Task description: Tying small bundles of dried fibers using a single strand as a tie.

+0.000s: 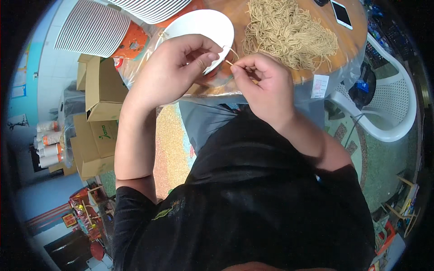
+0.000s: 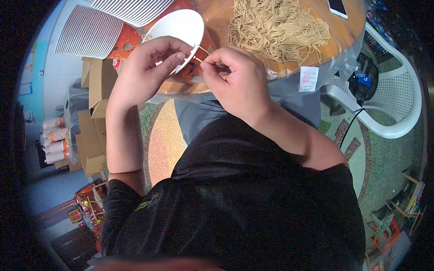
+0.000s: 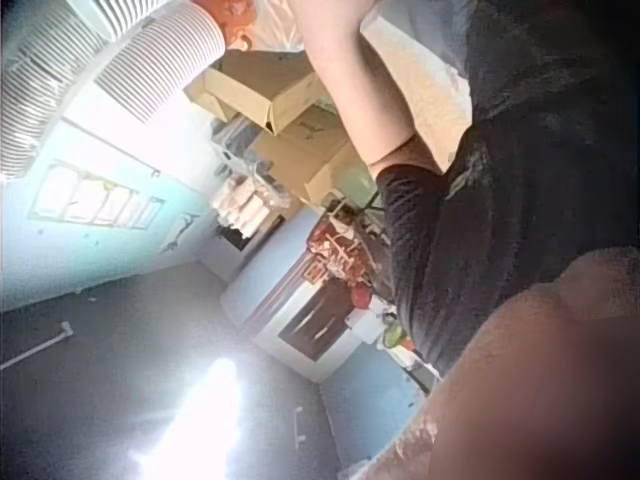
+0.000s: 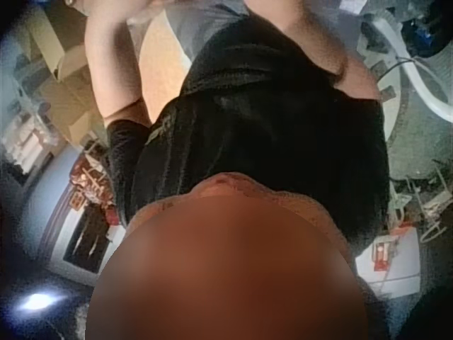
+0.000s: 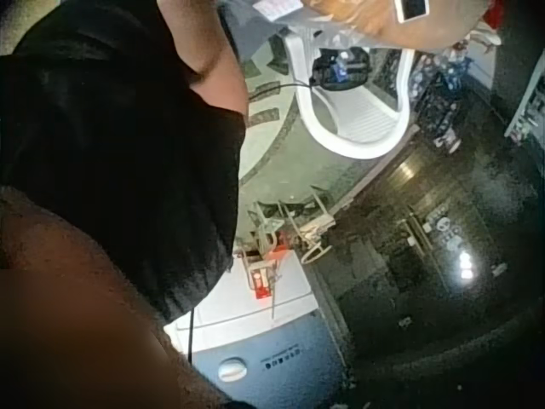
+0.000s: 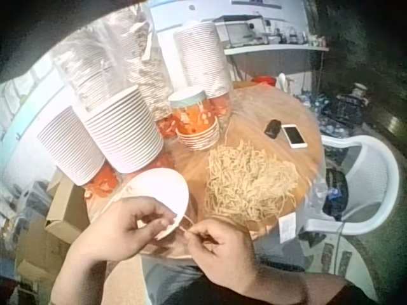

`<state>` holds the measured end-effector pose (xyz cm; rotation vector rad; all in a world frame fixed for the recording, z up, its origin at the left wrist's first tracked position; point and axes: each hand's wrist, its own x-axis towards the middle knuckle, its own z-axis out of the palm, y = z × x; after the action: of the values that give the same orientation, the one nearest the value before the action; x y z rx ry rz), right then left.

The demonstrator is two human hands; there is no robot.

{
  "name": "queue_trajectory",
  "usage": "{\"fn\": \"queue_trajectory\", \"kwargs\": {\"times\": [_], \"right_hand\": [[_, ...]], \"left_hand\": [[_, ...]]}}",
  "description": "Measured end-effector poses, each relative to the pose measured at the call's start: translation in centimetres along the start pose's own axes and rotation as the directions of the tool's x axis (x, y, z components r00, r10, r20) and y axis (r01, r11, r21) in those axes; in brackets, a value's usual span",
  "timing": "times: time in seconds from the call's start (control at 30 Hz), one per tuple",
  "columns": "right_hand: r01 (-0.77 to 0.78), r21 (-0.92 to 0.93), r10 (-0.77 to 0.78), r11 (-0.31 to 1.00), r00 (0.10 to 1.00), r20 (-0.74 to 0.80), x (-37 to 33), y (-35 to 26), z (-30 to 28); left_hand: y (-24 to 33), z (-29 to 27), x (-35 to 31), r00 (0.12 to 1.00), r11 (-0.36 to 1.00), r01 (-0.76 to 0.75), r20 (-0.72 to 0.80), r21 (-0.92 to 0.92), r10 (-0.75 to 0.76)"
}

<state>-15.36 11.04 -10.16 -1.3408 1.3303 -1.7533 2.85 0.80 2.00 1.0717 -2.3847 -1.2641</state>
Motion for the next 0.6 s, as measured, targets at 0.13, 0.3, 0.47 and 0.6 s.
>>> {"fn": "queue_trajectory", "kwargs": {"times": [0.13,0.3,0.47,0.6], "right_hand": [[0.014,-0.03,-0.014,0.999,1.0,0.009,0.2,-0.2,0.0],[0.021,-0.072,-0.02,0.997,1.0,0.014,0.3,-0.2,0.1],[0.003,-0.076,-0.002,0.997,1.0,0.011,0.5,-0.4,0.1],[-0.015,-0.076,0.017,0.997,1.0,0.025,0.6,-0.4,0.4]], "left_hand": [[-0.8,0.1,0.3,0.998,0.998,-0.06,-0.005,0.026,0.061],[-0.2,-0.1,0.7,0.998,0.992,-0.057,0.045,0.112,0.052],[-0.4,-0.3,0.9,0.995,0.98,-0.093,0.049,0.177,0.086],[-0.7,-0.6,1.2,0.992,0.976,-0.072,0.119,0.206,0.048]]}}
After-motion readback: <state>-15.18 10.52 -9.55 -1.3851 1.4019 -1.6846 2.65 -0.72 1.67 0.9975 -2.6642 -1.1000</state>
